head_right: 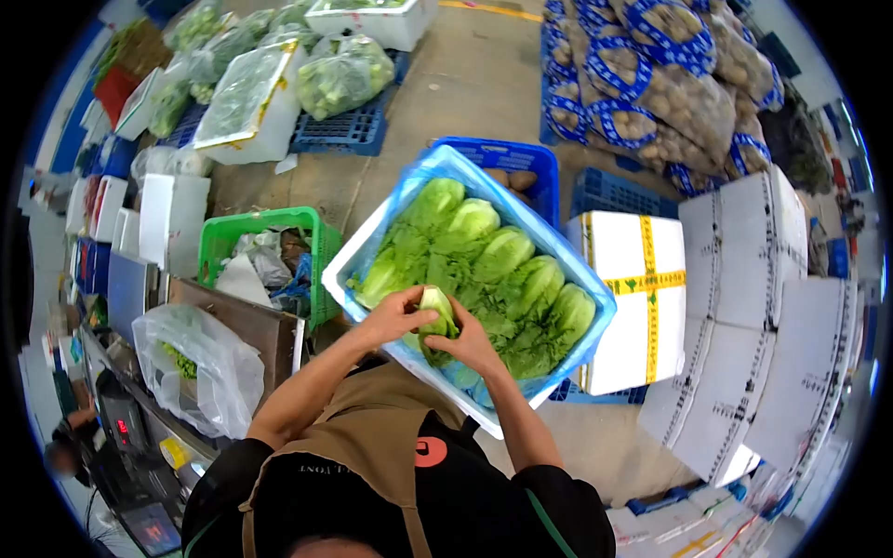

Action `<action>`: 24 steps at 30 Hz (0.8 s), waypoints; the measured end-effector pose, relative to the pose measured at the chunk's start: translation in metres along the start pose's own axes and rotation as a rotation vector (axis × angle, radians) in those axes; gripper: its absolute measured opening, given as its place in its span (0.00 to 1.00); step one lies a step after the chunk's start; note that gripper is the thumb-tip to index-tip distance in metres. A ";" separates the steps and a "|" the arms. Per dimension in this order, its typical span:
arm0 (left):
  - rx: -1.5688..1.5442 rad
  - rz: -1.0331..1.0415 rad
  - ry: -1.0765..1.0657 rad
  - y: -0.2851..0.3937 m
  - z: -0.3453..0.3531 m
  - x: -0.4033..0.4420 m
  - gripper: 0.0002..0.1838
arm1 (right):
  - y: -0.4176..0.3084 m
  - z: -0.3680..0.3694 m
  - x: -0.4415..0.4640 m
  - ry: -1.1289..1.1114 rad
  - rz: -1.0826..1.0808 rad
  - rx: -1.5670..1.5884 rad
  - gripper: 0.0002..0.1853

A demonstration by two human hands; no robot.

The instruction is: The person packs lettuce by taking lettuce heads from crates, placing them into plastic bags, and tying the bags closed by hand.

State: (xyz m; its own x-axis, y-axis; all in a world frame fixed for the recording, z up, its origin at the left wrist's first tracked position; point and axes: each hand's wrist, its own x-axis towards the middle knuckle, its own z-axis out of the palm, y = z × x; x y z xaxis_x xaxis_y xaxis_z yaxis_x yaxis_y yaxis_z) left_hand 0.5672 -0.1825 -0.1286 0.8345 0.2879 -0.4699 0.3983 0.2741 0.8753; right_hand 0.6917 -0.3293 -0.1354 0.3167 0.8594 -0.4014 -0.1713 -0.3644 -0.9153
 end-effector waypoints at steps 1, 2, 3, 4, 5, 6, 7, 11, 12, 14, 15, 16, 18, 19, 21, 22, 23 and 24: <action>-0.003 0.011 -0.019 -0.004 -0.001 0.010 0.29 | 0.002 -0.003 -0.002 -0.023 0.075 0.073 0.40; 0.006 -0.076 -0.039 -0.005 -0.005 0.019 0.29 | 0.014 -0.003 -0.004 0.019 0.067 0.269 0.36; 0.018 -0.163 -0.059 -0.001 -0.007 0.026 0.30 | 0.027 -0.008 -0.008 0.042 0.100 0.358 0.35; 0.077 -0.136 -0.018 -0.009 -0.009 0.035 0.30 | 0.041 -0.011 -0.011 0.064 0.130 0.449 0.35; 0.157 -0.138 0.002 -0.015 -0.010 0.045 0.29 | 0.051 -0.014 -0.016 0.088 0.157 0.542 0.34; 0.236 -0.134 0.021 -0.020 -0.009 0.057 0.28 | 0.052 -0.020 -0.024 0.113 0.170 0.608 0.31; 0.315 -0.126 0.043 -0.026 -0.007 0.070 0.27 | 0.059 -0.024 -0.031 0.156 0.177 0.646 0.31; 0.591 0.071 -0.054 -0.025 0.028 0.121 0.22 | 0.101 -0.043 -0.060 0.345 0.180 0.812 0.27; 0.614 0.118 -0.060 -0.022 0.044 0.131 0.22 | 0.106 -0.048 -0.069 0.393 0.185 0.871 0.27; 0.637 0.097 -0.191 -0.016 0.073 0.152 0.22 | 0.120 -0.049 -0.084 0.558 0.183 0.969 0.29; 0.648 0.083 -0.254 -0.014 0.087 0.159 0.22 | 0.120 -0.051 -0.090 0.583 0.143 0.987 0.30; 0.607 0.074 -0.318 -0.009 0.104 0.161 0.23 | 0.117 -0.053 -0.097 0.606 0.107 1.004 0.31; 0.524 0.046 -0.444 -0.004 0.129 0.158 0.23 | 0.120 -0.054 -0.110 0.651 0.031 1.015 0.33; 0.471 0.016 -0.466 -0.014 0.134 0.156 0.23 | 0.123 -0.053 -0.117 0.683 -0.014 1.018 0.33; 0.358 -0.043 -0.484 -0.034 0.139 0.149 0.24 | 0.129 -0.053 -0.132 0.773 -0.053 1.030 0.34; 0.436 -0.025 -0.442 -0.036 0.132 0.140 0.23 | 0.146 -0.055 -0.140 0.787 -0.013 1.085 0.34; 0.479 -0.033 -0.415 -0.045 0.124 0.132 0.22 | 0.161 -0.059 -0.148 0.843 -0.024 1.083 0.32; 0.525 -0.041 -0.372 -0.059 0.112 0.121 0.21 | 0.169 -0.063 -0.152 0.931 -0.039 1.033 0.29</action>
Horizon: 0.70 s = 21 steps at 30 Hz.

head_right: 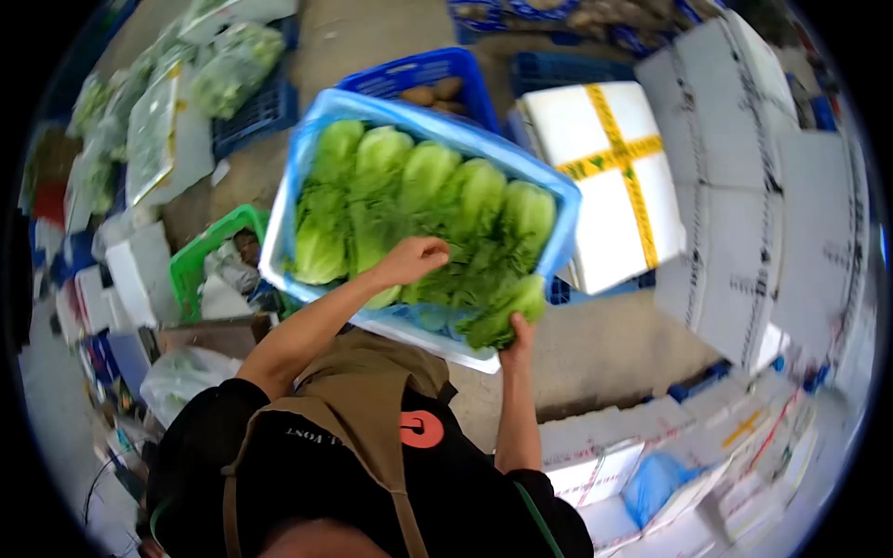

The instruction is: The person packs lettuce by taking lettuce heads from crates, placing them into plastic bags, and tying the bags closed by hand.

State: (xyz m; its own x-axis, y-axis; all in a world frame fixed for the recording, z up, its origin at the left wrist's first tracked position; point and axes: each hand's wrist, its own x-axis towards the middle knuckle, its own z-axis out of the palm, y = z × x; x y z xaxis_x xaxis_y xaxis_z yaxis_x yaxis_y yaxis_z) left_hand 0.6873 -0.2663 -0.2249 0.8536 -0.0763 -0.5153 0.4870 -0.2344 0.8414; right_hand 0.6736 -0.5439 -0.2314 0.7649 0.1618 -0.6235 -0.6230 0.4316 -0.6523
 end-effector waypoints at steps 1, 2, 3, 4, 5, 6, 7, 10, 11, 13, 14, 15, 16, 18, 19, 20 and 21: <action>0.049 -0.033 0.069 -0.019 -0.010 -0.018 0.20 | 0.001 -0.016 0.007 0.012 0.028 -0.091 0.29; 0.084 -0.053 0.118 -0.028 -0.015 -0.040 0.18 | -0.003 -0.022 0.013 -0.036 0.064 -0.184 0.28; 0.026 0.041 0.224 -0.062 -0.011 -0.059 0.18 | -0.013 -0.012 0.009 -0.086 0.145 -0.250 0.29; 0.130 0.014 0.255 -0.065 -0.026 -0.092 0.18 | -0.020 0.012 0.003 -0.136 0.223 -0.274 0.29; 0.121 -0.025 0.344 -0.082 -0.028 -0.115 0.17 | -0.015 0.016 0.012 -0.238 0.214 -0.268 0.30; 0.143 -0.054 0.430 -0.092 -0.037 -0.140 0.16 | -0.009 0.026 0.021 -0.335 0.212 -0.286 0.31; 0.091 -0.077 0.579 -0.084 -0.052 -0.181 0.15 | -0.003 0.059 0.018 -0.286 0.227 -0.332 0.33; 0.000 -0.187 1.136 -0.073 -0.076 -0.297 0.13 | 0.026 0.140 0.026 -0.535 0.289 -0.554 0.39; 0.003 -0.169 1.340 -0.077 -0.079 -0.335 0.13 | 0.038 0.170 0.019 -0.618 0.289 -0.621 0.41; 0.142 -0.170 1.801 -0.103 -0.077 -0.416 0.11 | 0.056 0.231 -0.011 -0.742 0.302 -0.773 0.42; 0.169 -0.287 1.969 -0.104 -0.071 -0.460 0.09 | 0.067 0.268 -0.038 -0.788 0.316 -0.858 0.42; 0.015 -0.351 2.196 -0.132 -0.061 -0.496 0.09 | 0.079 0.304 -0.065 -0.823 0.321 -0.942 0.42; 0.104 -0.442 2.362 -0.143 -0.048 -0.540 0.09 | 0.087 0.337 -0.091 -1.075 0.460 -0.938 0.42; 0.365 -0.809 2.470 -0.165 -0.022 -0.603 0.13 | 0.126 0.394 -0.132 -1.470 0.611 -0.927 0.36; 0.387 -1.029 2.413 -0.184 -0.008 -0.629 0.22 | 0.147 0.418 -0.177 -1.562 0.616 -0.978 0.31; 0.280 -1.141 2.370 -0.201 -0.001 -0.647 0.29 | 0.175 0.440 -0.213 -1.779 0.619 -1.048 0.30; 0.171 -1.243 2.316 -0.217 0.003 -0.660 0.36 | 0.200 0.455 -0.257 -1.933 0.589 -1.109 0.31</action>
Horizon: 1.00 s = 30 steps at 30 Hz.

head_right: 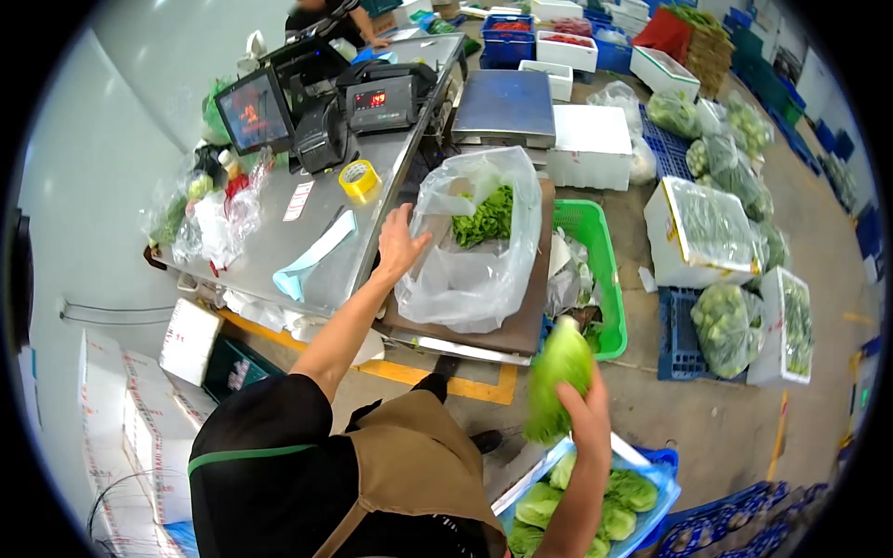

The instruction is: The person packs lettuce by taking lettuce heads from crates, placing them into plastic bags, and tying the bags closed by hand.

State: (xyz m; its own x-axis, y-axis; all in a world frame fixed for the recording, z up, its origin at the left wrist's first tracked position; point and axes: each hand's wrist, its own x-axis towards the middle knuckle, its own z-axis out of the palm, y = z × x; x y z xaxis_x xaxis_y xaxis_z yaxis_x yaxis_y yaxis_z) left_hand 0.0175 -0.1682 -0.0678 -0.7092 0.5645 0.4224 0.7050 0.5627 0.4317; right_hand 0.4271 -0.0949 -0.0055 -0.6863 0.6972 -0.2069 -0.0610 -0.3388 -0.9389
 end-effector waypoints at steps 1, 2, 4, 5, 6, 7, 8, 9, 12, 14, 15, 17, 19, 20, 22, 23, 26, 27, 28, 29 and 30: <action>0.043 -0.052 -0.033 -0.015 0.013 0.010 0.39 | -0.012 0.027 0.039 -0.102 -0.027 -0.104 0.32; 0.087 -0.097 -0.065 -0.030 0.029 0.021 0.42 | -0.013 0.051 0.082 -0.227 -0.023 -0.186 0.35; 0.075 -0.220 -0.136 -0.059 0.066 0.045 0.47 | 0.004 0.086 0.166 -0.335 0.089 -0.341 0.38; 0.025 -0.293 -0.167 -0.075 0.085 0.060 0.48 | 0.010 0.110 0.204 -0.385 0.165 -0.353 0.39; -0.023 -0.366 -0.204 -0.089 0.104 0.074 0.49 | 0.032 0.123 0.243 -0.365 0.175 -0.444 0.39; -0.106 -0.406 -0.226 -0.107 0.120 0.091 0.36 | 0.029 0.146 0.270 -0.395 0.223 -0.477 0.39; -0.145 -0.377 -0.174 -0.120 0.128 0.109 0.30 | 0.034 0.164 0.301 -0.402 0.244 -0.538 0.39; -0.183 -0.356 -0.128 -0.127 0.134 0.124 0.25 | 0.047 0.176 0.331 -0.411 0.274 -0.599 0.39; -0.362 -0.300 -0.032 -0.116 0.106 0.160 0.15 | 0.102 0.205 0.415 -0.450 0.355 -0.686 0.41; -0.450 -0.278 -0.107 -0.114 0.088 0.181 0.14 | 0.148 0.228 0.457 -0.312 0.227 -0.718 0.43; -0.418 -0.285 -0.184 -0.115 0.082 0.188 0.14 | 0.168 0.234 0.472 -0.239 0.160 -0.730 0.43; -0.482 -0.285 -0.166 -0.116 0.069 0.204 0.14 | 0.196 0.231 0.492 -0.258 -0.006 -0.772 0.44; -0.541 -0.260 -0.086 -0.126 0.066 0.216 0.13 | 0.216 0.222 0.497 -0.193 -0.183 -0.817 0.42; -0.488 -0.261 -0.114 -0.133 0.062 0.221 0.13 | 0.219 0.214 0.502 -0.095 -0.154 -0.767 0.41; -0.386 -0.265 -0.166 -0.144 0.053 0.231 0.13 | 0.204 0.206 0.510 0.096 -0.101 -0.673 0.38; -0.404 -0.271 -0.187 -0.150 0.054 0.233 0.13 | 0.201 0.210 0.512 0.192 -0.218 -0.683 0.28; -0.356 -0.248 -0.255 -0.152 0.058 0.229 0.14 | 0.222 0.204 0.538 0.026 -0.250 -1.143 0.34; -0.387 -0.247 -0.276 -0.151 0.057 0.228 0.14 | 0.218 0.213 0.536 0.100 -0.245 -1.201 0.30; -0.417 -0.247 -0.297 -0.149 0.057 0.226 0.14 | 0.206 0.230 0.531 0.173 -0.237 -1.258 0.26; -0.446 -0.247 -0.317 -0.148 0.058 0.226 0.14 | 0.201 0.241 0.529 0.247 -0.231 -1.313 0.22; -0.469 -0.279 -0.321 -0.149 0.061 0.227 0.15 | 0.218 0.237 0.536 0.224 -0.325 -1.378 0.22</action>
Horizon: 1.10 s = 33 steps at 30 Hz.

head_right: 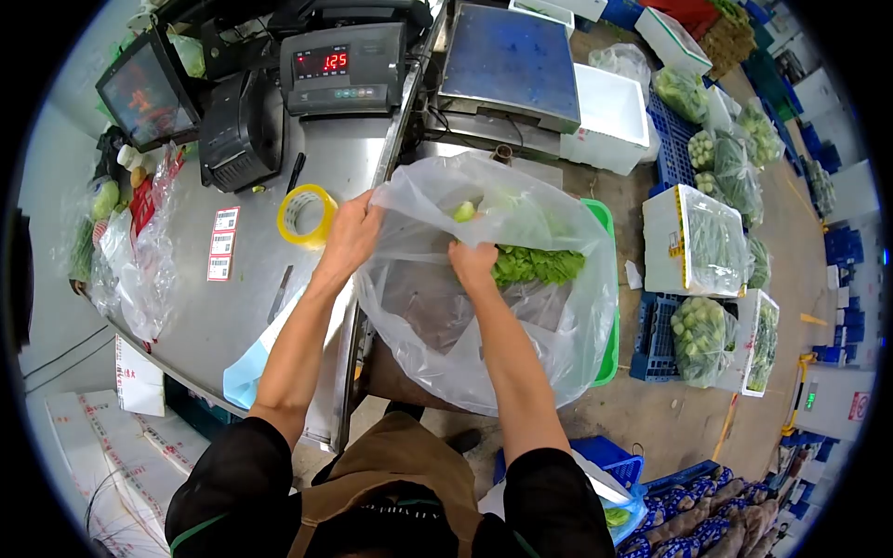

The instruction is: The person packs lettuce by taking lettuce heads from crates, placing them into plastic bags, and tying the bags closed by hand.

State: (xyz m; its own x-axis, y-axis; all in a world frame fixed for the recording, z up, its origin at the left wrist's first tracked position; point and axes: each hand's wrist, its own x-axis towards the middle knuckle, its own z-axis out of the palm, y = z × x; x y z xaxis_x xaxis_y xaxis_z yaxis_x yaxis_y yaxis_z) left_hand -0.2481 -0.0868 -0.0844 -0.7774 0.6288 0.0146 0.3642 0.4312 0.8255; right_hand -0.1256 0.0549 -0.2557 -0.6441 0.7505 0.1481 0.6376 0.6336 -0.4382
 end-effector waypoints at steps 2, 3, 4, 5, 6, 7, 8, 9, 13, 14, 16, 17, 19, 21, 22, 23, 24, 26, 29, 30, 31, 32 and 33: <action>-0.049 -0.047 -0.013 -0.001 0.004 0.006 0.16 | 0.018 0.044 0.000 0.073 -0.165 -0.110 0.22; -0.052 -0.041 0.022 -0.001 0.005 0.011 0.17 | 0.011 0.042 0.005 -0.068 -0.108 -0.238 0.22; -0.054 -0.035 0.059 -0.003 0.004 0.016 0.19 | -0.006 0.030 0.009 -0.211 -0.051 -0.364 0.23; -0.056 -0.030 0.094 -0.004 0.003 0.020 0.20 | -0.020 0.021 0.011 -0.357 0.009 -0.488 0.23; -0.062 -0.060 0.077 -0.005 0.003 0.024 0.22 | -0.028 0.017 0.009 -0.357 -0.064 -0.537 0.24; -0.068 -0.091 0.060 -0.007 0.003 0.029 0.23 | -0.033 0.014 0.007 -0.359 -0.139 -0.587 0.25; -0.076 -0.123 0.046 -0.008 0.005 0.032 0.24 | -0.036 0.012 0.006 -0.360 -0.216 -0.639 0.26; -0.111 -0.130 0.044 -0.012 0.008 0.035 0.25 | -0.040 0.009 0.006 -0.304 -0.247 -0.564 0.31; -0.227 -0.203 0.024 -0.013 0.013 0.039 0.26 | -0.007 -0.021 -0.003 -0.200 -0.251 -0.411 0.39; -0.248 -0.234 0.016 -0.011 0.011 0.039 0.26 | -0.001 -0.008 -0.012 -0.150 -0.179 -0.361 0.39; 0.054 0.107 0.045 -0.058 0.031 0.053 0.26 | 0.010 0.014 -0.034 -0.052 -0.037 -0.258 0.39; 0.100 0.127 0.000 -0.057 0.033 0.053 0.26 | 0.005 0.026 -0.040 -0.030 -0.048 -0.312 0.40; 0.089 0.017 -0.148 -0.021 0.026 0.037 0.28 | -0.009 0.032 -0.035 -0.087 0.031 -0.364 0.41; 0.027 -0.120 -0.249 0.001 0.017 0.017 0.28 | -0.017 0.029 -0.017 -0.104 0.109 -0.369 0.40; -0.023 -0.192 -0.243 -0.003 0.017 0.015 0.27 | -0.012 0.042 -0.008 -0.023 0.166 -0.315 0.40; -0.075 -0.265 -0.236 -0.011 0.016 0.014 0.25 | -0.005 0.060 -0.001 0.057 0.220 -0.264 0.40; -0.129 -0.338 -0.228 -0.019 0.017 0.015 0.24 | -0.004 0.061 0.003 0.137 0.274 -0.214 0.40; -0.227 -0.340 -0.167 -0.029 0.018 0.024 0.21 | -0.007 0.063 0.006 0.024 0.238 -0.302 0.40; -0.326 -0.326 -0.114 -0.023 0.016 0.036 0.18 | -0.025 0.012 0.016 -0.198 0.247 -0.209 0.40; -0.352 -0.319 -0.105 -0.019 0.016 0.039 0.18 | -0.023 -0.005 0.024 -0.232 0.265 -0.142 0.40; -0.362 -0.317 -0.109 -0.016 0.017 0.040 0.18 | -0.015 -0.017 0.026 -0.268 0.285 -0.077 0.40; -0.371 -0.316 -0.116 -0.014 0.018 0.040 0.18 | 0.003 -0.024 0.023 -0.258 0.153 0.094 0.37; -0.380 -0.312 -0.125 -0.012 0.020 0.041 0.18 | 0.026 -0.034 0.021 -0.242 0.023 0.265 0.35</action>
State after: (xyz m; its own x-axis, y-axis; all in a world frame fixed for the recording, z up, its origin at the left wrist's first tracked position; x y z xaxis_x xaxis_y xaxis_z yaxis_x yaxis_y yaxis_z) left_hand -0.2735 -0.0532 -0.1052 -0.7437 0.5904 -0.3137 -0.1057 0.3595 0.9271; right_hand -0.1080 0.0937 -0.2335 -0.7326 0.6776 -0.0651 0.5420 0.5228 -0.6580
